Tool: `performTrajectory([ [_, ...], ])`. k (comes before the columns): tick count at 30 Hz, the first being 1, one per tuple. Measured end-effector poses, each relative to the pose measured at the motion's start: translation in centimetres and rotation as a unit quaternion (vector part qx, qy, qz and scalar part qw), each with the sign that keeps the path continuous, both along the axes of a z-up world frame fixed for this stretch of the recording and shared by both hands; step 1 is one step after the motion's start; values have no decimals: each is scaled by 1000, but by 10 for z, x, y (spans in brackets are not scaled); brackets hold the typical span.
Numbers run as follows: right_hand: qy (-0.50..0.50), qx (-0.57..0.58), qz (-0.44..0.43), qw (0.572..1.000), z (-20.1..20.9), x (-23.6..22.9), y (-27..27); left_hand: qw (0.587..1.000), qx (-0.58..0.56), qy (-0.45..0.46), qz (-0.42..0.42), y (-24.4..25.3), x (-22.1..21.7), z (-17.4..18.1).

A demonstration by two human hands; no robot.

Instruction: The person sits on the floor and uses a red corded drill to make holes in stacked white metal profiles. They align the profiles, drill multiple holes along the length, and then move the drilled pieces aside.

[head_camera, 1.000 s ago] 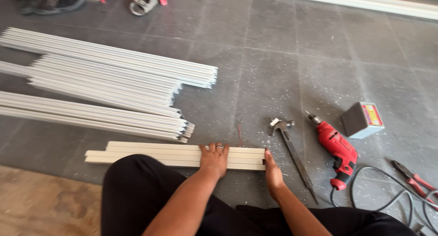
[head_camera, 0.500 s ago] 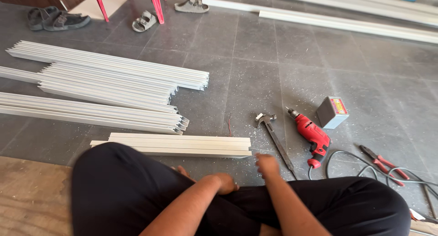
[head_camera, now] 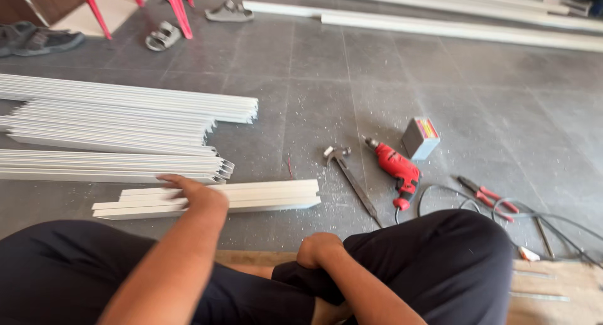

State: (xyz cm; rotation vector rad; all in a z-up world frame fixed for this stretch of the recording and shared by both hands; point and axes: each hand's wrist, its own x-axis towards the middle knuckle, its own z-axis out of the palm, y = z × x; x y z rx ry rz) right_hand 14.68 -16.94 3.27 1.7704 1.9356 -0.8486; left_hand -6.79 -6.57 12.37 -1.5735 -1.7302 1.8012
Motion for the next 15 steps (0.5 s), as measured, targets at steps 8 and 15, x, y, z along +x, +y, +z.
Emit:
performTrajectory([
  [8, 124, -13, -53, 991, -68, 15, 21, 851, 135, -505, -48, 34, 29, -49],
  [15, 377, 207, -508, 746, -118, 73, 100, 847, 71, -510, -129, 41, 15, -88],
])
